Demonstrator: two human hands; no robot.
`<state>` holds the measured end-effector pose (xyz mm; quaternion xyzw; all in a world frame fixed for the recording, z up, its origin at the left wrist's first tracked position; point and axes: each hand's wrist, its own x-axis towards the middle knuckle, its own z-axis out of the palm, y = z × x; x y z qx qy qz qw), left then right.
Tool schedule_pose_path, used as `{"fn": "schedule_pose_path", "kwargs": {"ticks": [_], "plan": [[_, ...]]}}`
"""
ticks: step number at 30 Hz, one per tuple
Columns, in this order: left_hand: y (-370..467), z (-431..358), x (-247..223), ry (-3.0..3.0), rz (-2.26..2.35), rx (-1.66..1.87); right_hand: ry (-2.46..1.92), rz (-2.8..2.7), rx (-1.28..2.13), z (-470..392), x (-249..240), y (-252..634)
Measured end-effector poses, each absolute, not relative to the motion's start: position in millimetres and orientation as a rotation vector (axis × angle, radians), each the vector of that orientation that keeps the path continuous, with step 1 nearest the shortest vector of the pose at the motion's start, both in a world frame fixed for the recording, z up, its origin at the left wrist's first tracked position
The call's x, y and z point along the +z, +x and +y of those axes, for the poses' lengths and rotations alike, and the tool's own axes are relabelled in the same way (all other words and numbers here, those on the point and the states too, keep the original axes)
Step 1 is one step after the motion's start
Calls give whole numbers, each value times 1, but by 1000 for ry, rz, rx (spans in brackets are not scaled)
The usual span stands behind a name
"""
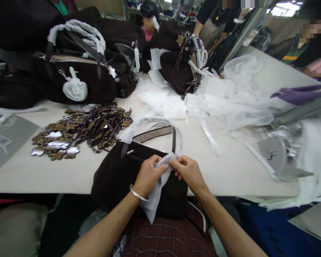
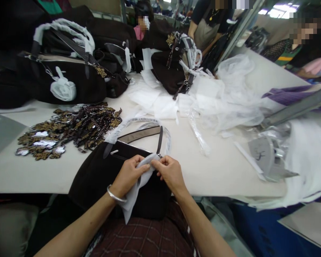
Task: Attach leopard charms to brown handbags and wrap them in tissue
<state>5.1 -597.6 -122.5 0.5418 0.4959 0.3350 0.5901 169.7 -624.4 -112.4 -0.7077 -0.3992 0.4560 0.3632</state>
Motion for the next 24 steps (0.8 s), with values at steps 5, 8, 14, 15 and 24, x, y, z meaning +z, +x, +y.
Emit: {"fn": "schedule_pose_path", "kwargs": {"ticks": [5,8,14,15,24], "plan": [[7,-590,-135,709,899,669,-1521,-800,1532,-629,-110,185],[7,-588,-135,578,789,570,-1314,-705,1687,-631,-111,189],[5,-581,-143,506,653,455,-1368,-822,1627,-629,-123,185],[4,-580,-144,509,656,457,-1465,-886,1570,-628,-124,185],[3,-586,-133,588,843,624,-1379,-2310,-61,-608,-78,206]]}}
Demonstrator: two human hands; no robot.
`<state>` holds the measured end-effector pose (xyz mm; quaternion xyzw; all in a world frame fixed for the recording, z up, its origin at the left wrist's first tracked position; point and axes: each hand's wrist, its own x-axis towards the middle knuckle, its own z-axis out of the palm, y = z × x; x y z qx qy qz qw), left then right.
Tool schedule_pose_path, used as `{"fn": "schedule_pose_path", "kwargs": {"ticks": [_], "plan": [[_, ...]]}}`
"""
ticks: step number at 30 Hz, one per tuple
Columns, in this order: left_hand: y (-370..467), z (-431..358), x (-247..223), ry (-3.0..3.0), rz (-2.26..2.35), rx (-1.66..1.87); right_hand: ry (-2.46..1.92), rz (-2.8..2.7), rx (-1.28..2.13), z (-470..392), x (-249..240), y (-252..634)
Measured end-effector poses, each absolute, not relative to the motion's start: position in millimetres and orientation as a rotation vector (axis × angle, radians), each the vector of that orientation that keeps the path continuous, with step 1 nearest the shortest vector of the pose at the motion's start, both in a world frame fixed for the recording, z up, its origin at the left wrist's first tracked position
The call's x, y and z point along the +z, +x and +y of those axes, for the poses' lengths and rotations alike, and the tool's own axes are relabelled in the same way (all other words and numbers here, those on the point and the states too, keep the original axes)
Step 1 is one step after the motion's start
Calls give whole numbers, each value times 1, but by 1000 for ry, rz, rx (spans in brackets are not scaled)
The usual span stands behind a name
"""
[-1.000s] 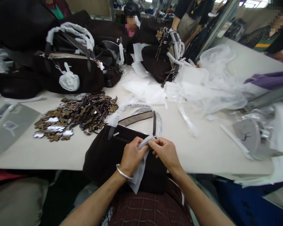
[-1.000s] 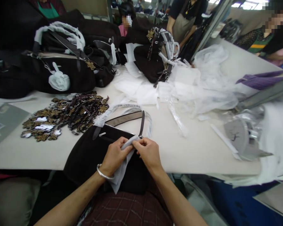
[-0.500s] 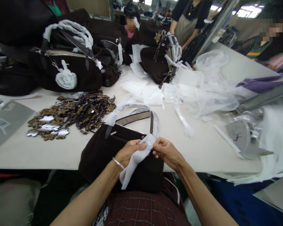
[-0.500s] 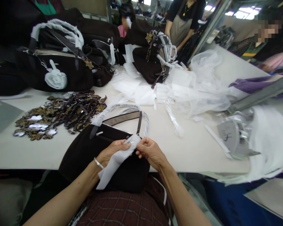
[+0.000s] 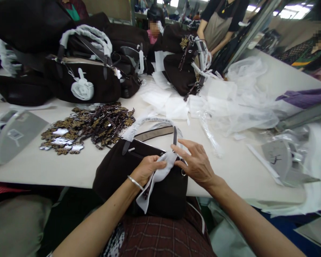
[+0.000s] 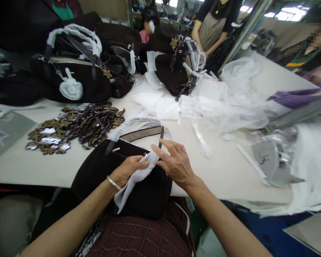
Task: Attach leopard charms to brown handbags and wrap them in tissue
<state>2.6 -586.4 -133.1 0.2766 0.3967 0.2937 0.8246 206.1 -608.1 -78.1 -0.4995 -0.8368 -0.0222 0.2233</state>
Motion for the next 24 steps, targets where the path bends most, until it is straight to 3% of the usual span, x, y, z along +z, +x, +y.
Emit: {"fn": "schedule_pose_path", "kwargs": {"ticks": [5,12,16,20,24], "plan": [[1,-585,-133,688,944,685,-966,-2894,-66,-584,-61,198],[4,-584,-134,624,843,672,-1321,-2874,224,-571,-88,175],[0,-584,-128,712,892,688,-1456,-2837,365,-568,-77,192],[-4,-580,-126,789,928,669,-1467,-2757,189,-571,-45,220],[-1,-577,-125,667,832,595,-1092,-2799,0,-575,-48,214]]}}
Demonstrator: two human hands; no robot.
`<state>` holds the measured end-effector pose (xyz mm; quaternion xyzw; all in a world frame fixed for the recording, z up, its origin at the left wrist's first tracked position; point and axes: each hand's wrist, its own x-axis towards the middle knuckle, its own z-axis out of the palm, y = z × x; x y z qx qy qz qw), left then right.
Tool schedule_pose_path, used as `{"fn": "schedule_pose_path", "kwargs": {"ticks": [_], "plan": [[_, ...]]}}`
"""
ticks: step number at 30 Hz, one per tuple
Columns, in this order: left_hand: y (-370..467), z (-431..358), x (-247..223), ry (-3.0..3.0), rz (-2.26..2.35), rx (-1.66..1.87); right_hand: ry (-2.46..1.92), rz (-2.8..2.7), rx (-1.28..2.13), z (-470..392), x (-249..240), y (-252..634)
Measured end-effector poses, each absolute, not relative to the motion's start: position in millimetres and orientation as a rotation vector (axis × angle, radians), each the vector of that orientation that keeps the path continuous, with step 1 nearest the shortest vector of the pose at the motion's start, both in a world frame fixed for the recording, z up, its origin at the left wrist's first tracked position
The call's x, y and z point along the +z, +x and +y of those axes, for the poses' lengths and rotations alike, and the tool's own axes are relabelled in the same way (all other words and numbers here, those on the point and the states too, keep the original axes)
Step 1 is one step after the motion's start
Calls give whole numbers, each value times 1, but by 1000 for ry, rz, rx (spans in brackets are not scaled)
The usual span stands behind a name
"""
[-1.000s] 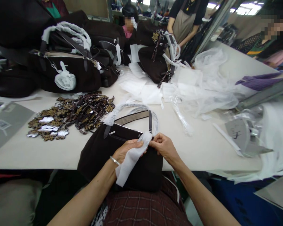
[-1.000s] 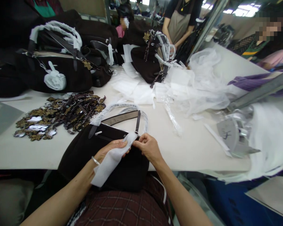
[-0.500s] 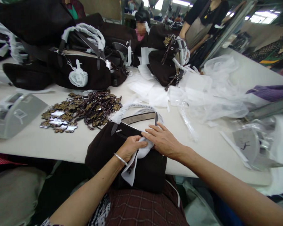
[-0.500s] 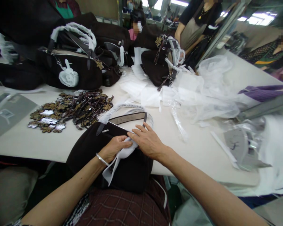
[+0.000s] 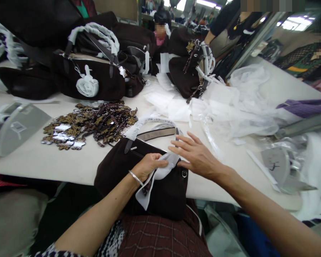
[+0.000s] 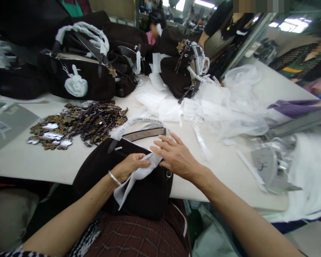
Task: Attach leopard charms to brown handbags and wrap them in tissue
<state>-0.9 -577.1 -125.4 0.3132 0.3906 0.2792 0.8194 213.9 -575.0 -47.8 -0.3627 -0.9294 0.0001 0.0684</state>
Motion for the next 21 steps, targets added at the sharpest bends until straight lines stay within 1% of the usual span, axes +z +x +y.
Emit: {"fn": "schedule_pose_path", "kwargs": {"ticks": [3,5,7,9,13,17,21], "plan": [[0,-576,-126,573,751,560,-884,-2792,15,-576,-76,197],[-1,-576,-128,587,780,571,-962,-2742,9,-580,-87,190],[-4,-577,-130,693,865,609,-1119,-2717,16,-587,-84,186],[-6,-577,-133,831,945,647,-1203,-2710,80,-597,-71,183],[-8,-579,-137,1011,1014,666,-1049,-2699,377,-611,-54,170],[-19,-584,-130,1037,964,636,-930,-2601,554,-611,-75,160],[-43,-596,-117,913,903,611,-922,-2531,570,-613,-93,165]]}}
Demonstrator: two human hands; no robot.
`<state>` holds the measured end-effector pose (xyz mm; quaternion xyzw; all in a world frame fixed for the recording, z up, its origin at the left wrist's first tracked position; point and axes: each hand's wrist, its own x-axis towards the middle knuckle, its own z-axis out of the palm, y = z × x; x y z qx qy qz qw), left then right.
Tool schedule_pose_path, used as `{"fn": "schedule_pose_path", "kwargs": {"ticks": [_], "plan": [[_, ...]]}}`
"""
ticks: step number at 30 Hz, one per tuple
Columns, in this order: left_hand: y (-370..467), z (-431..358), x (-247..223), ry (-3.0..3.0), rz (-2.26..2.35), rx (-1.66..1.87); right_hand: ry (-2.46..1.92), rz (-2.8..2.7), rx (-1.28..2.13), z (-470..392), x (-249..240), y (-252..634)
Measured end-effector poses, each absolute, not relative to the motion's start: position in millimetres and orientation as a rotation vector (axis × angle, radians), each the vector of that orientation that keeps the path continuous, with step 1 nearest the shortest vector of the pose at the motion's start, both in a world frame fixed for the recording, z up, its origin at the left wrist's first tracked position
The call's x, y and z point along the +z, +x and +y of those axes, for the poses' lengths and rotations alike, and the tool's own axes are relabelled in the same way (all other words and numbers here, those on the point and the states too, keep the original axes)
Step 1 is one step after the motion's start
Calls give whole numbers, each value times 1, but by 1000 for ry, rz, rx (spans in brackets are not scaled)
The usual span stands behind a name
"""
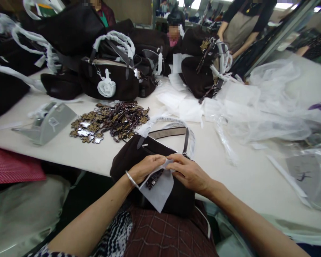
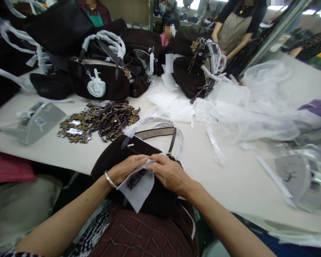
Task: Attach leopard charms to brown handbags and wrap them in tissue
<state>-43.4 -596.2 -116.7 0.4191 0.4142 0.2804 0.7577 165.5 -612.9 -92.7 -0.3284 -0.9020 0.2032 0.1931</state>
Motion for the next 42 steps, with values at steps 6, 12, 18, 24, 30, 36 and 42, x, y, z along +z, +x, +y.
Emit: {"fn": "schedule_pose_path", "kwargs": {"ticks": [6,12,18,24,30,36,42], "plan": [[-70,-620,-115,917,1004,516,-725,-2660,489,-616,-98,176],[-59,-631,-122,1333,1229,471,-718,-2570,588,-611,-100,164],[-56,-643,-123,1771,1302,594,-847,-2546,424,-609,-107,143],[-68,-654,-118,1835,1306,612,-879,-2500,453,-599,-113,135],[-73,-655,-102,1823,1297,512,-915,-2548,585,-593,-123,129],[-70,-655,-109,1911,1484,485,-1006,-2479,824,-588,-117,134],[-77,-661,-111,1893,1403,584,-945,-2600,1179,-573,-91,142]]}}
